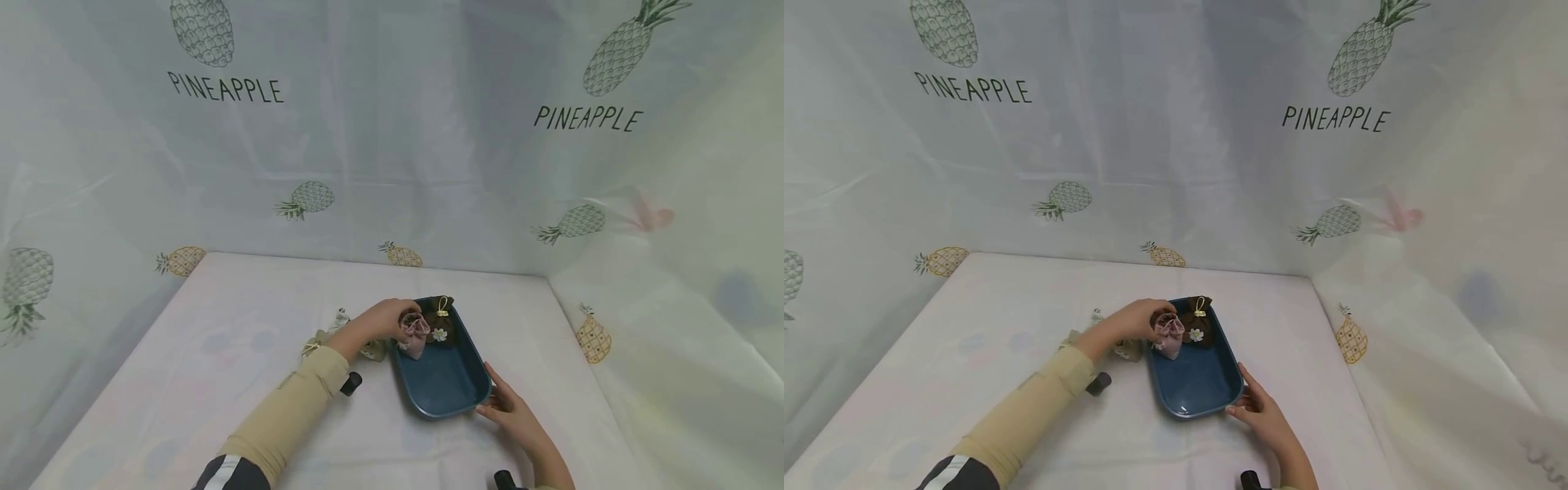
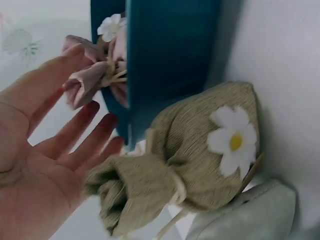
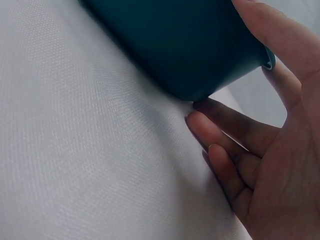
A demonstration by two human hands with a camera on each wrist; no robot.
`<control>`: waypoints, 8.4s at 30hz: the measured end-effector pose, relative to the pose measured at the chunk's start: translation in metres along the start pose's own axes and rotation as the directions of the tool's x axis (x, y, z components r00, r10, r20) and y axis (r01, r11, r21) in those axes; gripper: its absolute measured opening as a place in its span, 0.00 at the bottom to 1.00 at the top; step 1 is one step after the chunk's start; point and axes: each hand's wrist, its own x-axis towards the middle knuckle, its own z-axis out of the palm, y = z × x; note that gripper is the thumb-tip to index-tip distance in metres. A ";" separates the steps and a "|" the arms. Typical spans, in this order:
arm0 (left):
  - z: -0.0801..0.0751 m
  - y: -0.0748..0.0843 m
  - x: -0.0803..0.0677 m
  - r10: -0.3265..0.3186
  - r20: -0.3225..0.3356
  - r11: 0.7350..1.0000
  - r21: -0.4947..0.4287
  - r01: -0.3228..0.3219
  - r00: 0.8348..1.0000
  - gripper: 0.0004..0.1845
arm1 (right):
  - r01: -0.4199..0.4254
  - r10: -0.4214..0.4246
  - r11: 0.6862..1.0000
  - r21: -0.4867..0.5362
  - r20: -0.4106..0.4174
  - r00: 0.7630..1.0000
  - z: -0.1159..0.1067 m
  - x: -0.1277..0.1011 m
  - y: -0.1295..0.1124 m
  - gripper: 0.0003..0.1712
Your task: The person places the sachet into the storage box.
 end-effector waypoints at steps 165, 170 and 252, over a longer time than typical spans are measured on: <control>0.077 0.039 0.026 0.108 -0.088 0.990 -0.077 -0.115 0.990 0.26 | 0.061 -0.060 0.998 -0.002 0.045 0.997 -0.004 -0.002 0.008 0.48; 0.080 0.037 0.031 0.133 -0.076 0.990 -0.027 -0.135 0.988 0.27 | 0.071 -0.071 0.997 0.000 0.058 0.996 -0.005 -0.002 0.007 0.48; -0.011 -0.110 -0.094 -0.133 -0.170 0.936 -0.347 0.067 0.977 0.23 | 0.054 -0.054 0.997 -0.048 0.005 0.999 -0.001 0.001 0.008 0.48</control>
